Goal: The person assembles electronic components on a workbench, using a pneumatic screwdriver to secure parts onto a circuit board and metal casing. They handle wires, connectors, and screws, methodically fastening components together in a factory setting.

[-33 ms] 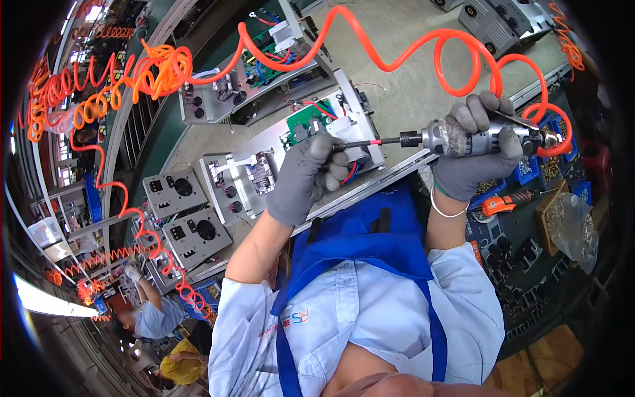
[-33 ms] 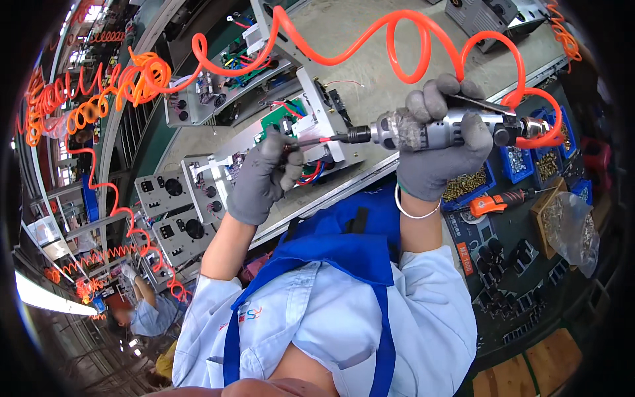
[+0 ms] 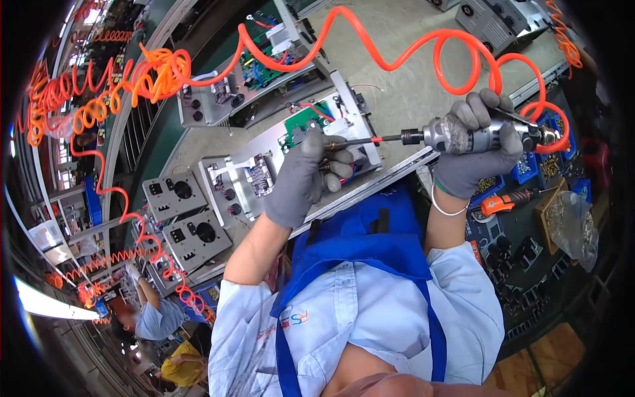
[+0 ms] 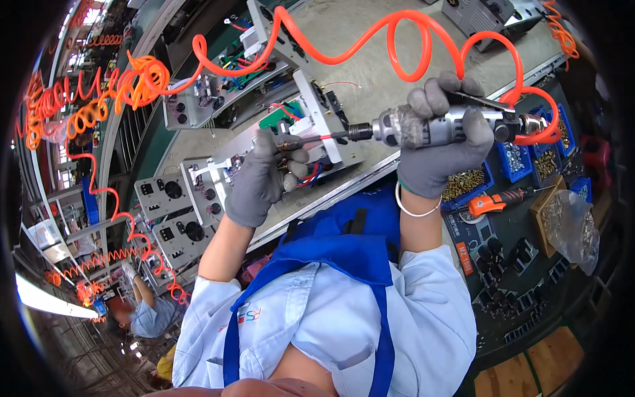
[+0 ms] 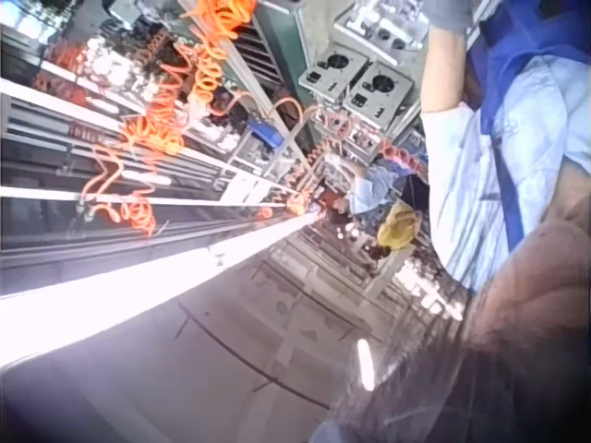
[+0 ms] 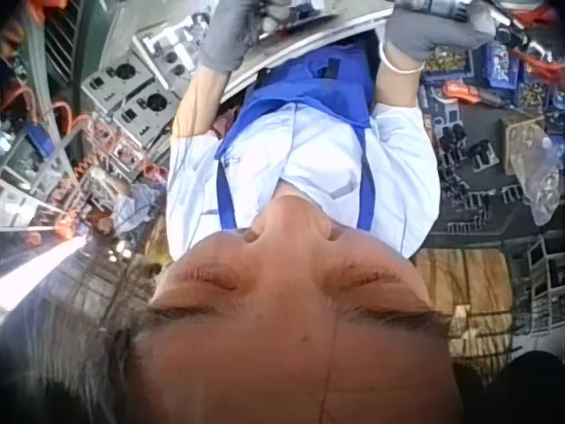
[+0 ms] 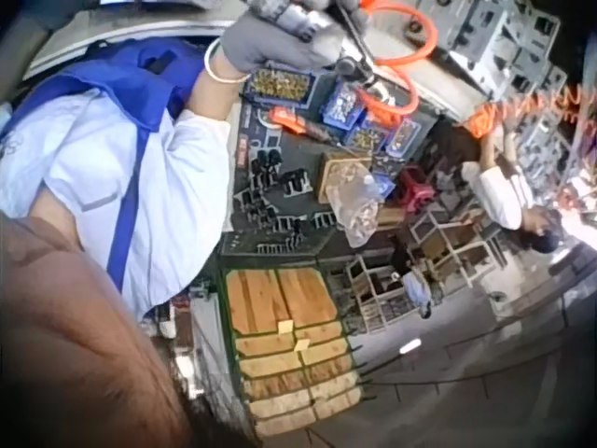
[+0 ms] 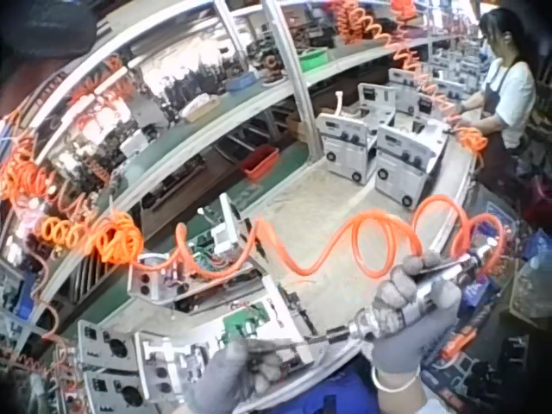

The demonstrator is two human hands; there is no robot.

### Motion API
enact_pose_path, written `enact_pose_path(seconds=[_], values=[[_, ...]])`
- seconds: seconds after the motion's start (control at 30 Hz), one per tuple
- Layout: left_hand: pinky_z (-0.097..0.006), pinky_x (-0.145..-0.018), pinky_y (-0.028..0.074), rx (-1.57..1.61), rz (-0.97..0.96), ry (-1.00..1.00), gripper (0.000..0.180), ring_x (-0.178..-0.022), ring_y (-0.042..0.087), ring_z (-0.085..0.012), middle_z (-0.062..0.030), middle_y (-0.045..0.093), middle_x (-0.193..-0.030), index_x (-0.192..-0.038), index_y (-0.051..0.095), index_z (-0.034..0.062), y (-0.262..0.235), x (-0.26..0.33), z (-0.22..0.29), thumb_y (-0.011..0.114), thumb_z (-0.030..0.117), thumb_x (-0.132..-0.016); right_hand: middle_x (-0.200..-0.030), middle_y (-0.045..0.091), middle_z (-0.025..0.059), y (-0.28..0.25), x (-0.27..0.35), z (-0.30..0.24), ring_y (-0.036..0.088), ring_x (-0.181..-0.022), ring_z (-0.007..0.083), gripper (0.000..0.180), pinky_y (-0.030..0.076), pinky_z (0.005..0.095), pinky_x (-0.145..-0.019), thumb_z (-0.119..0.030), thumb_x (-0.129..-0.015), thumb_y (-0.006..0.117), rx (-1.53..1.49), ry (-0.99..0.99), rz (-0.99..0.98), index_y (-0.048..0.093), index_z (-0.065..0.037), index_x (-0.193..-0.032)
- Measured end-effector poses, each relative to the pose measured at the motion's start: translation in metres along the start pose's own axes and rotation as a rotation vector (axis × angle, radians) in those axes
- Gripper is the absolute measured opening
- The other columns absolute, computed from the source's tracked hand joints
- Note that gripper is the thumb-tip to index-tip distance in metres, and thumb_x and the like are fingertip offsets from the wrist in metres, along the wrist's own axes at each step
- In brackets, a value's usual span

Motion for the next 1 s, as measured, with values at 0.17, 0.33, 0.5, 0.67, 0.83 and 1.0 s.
enact_pose_path(seconds=[0.17, 0.33, 0.5, 0.67, 0.83, 1.0], values=[[-0.020, -0.046, 0.032, -0.467, 0.179, 0.015, 0.048, -0.059, 0.044, -0.0082, -0.0011, 0.052, -0.073, -0.097, 0.061, 0.0028, -0.024, -0.007, 0.011, 0.052, 0.050, -0.093, -0.092, 0.055, 0.0115, -0.022, -0.035, -0.029, 0.041, -0.065, 0.0103, 0.038, 0.039, 0.0233, -0.058, -0.018, -0.070, 0.061, 0.004, -0.039, 0.023, 0.058, 0.002, -0.102], [-0.029, -0.047, 0.031, -0.981, 0.079, 0.310, 0.047, -0.051, 0.036, -0.0065, 0.0031, 0.046, -0.058, -0.077, 0.065, 0.0003, -0.032, -0.030, 0.006, 0.058, 0.044, -0.091, -0.094, 0.057, 0.0135, -0.042, -0.051, -0.043, 0.043, -0.067, 0.0114, 0.037, 0.039, 0.0257, -0.060, -0.018, -0.074, 0.060, 0.028, -0.014, 0.084, 0.059, 0.002, -0.104], [-0.030, -0.052, 0.034, -1.234, -0.003, -0.047, 0.046, -0.055, 0.038, -0.0089, 0.0007, 0.046, -0.059, -0.078, 0.066, -0.0008, 0.000, -0.048, 0.025, 0.057, 0.042, -0.092, -0.095, 0.058, 0.0146, -0.062, -0.059, -0.040, 0.043, -0.067, 0.0119, 0.037, 0.039, 0.0265, -0.060, -0.020, -0.076, 0.058, 0.043, 0.024, 0.149, 0.058, 0.002, -0.105], [-0.029, -0.053, 0.036, -1.171, -0.010, -0.082, 0.047, -0.058, 0.043, -0.0087, -0.0023, 0.052, -0.061, -0.081, 0.067, -0.0021, 0.037, -0.039, 0.037, 0.056, 0.042, -0.093, -0.092, 0.062, 0.0149, -0.076, -0.062, -0.028, 0.056, -0.069, 0.0178, 0.031, 0.049, 0.0316, -0.060, -0.020, -0.078, 0.056, -0.019, 0.118, 0.150, 0.058, -0.003, -0.104], [-0.028, -0.049, 0.033, -1.102, 0.091, 0.044, 0.045, -0.056, 0.043, -0.0069, -0.0004, 0.055, -0.062, -0.083, 0.069, -0.0031, 0.008, -0.052, 0.004, 0.056, 0.038, -0.093, -0.091, 0.062, 0.0130, -0.083, -0.071, -0.016, 0.056, -0.069, 0.0165, 0.029, 0.049, 0.0310, -0.059, -0.021, -0.078, 0.057, 0.001, 0.147, 0.163, 0.059, -0.004, -0.102], [-0.030, -0.050, 0.037, -1.030, 0.114, 0.062, 0.044, -0.051, 0.042, -0.0080, -0.0015, 0.051, -0.053, -0.072, 0.069, -0.0043, 0.011, -0.053, 0.004, 0.064, 0.037, -0.089, -0.090, 0.062, 0.0129, -0.092, -0.078, -0.012, 0.056, -0.068, 0.0165, 0.029, 0.049, 0.0310, -0.060, -0.021, -0.078, 0.058, -0.115, 0.211, 0.142, 0.058, -0.004, -0.102]])
Point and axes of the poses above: each hand's wrist, its own x-axis away from the middle knuckle, its own y-axis out of the palm, z = x × y, the point moved 1 cm from there along -x, towards the middle knuckle
